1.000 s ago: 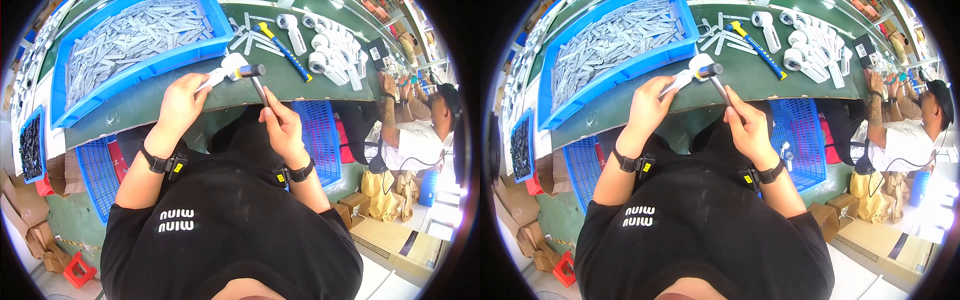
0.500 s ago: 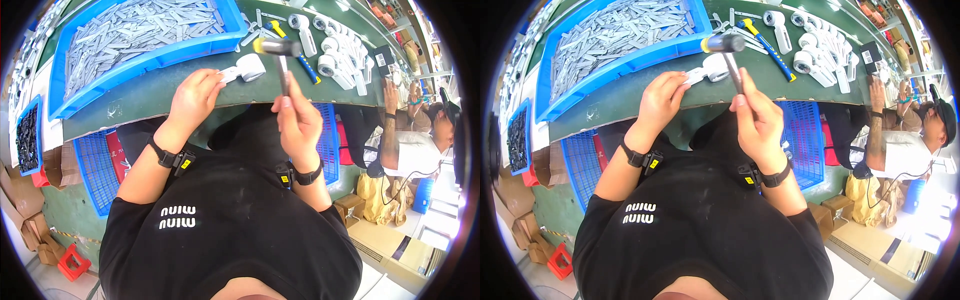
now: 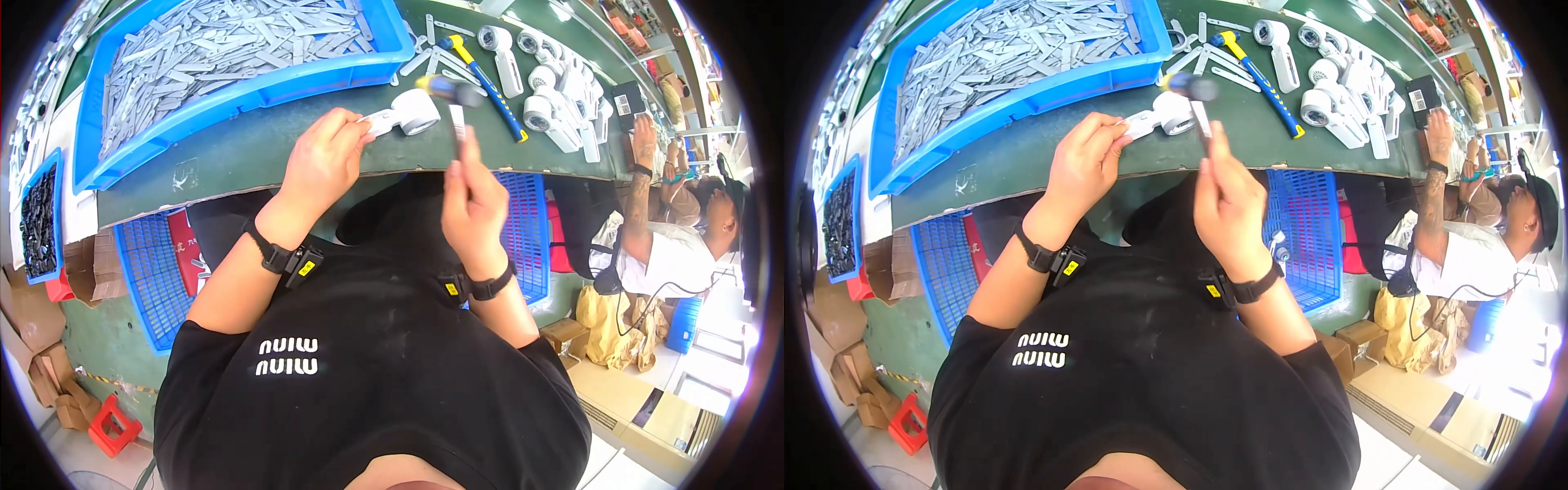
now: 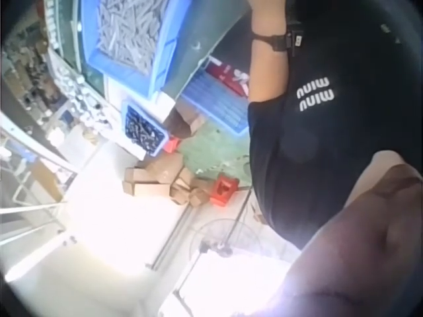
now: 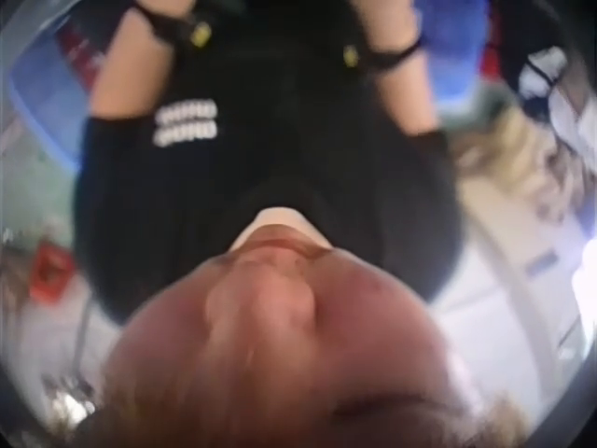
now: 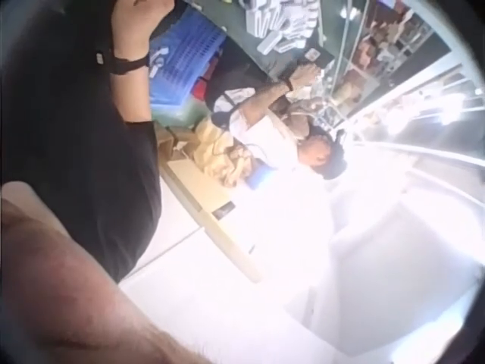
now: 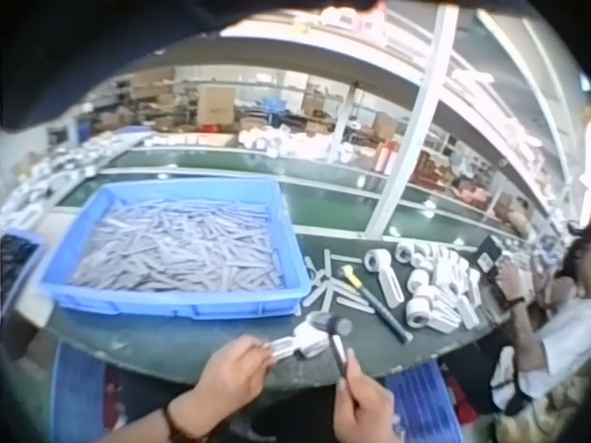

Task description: Assembling industrial components by hammering metal pieces into plastic housings.

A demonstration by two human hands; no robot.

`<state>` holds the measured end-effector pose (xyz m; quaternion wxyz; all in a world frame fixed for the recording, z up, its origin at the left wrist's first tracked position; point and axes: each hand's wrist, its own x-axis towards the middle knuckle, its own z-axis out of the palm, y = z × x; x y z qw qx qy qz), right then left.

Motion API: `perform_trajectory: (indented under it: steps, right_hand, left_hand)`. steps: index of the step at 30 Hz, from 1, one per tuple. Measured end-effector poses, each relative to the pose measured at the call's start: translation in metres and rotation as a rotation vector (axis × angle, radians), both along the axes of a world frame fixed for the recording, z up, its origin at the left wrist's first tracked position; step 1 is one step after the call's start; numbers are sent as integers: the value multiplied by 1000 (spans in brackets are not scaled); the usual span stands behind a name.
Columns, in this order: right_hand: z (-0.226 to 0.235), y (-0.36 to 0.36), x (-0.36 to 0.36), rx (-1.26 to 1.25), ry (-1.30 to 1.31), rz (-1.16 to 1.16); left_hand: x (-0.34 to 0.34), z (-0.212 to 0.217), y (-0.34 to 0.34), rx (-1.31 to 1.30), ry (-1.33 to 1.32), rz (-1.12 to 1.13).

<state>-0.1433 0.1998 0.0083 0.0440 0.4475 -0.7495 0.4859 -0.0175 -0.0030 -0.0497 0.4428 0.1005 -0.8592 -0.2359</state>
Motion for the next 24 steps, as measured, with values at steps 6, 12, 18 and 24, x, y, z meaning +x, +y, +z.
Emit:
perform_trajectory:
  steps: [6, 12, 18, 24]
  right_hand:
    - [11, 0, 2, 153, -82, 75]
    - [-9, 0, -10, 286, -208, 94]
    - [3, 14, 9, -145, -138, 150]
    - [12, 0, 6, 240, 109, 272]
  left_hand:
    - [2, -3, -2, 16, 6, 18]
    - [10, 1, -6, 179, -40, -26]
    - [9, 4, -8, 282, -76, -9]
    - [12, 5, -6, 333, -67, 4]
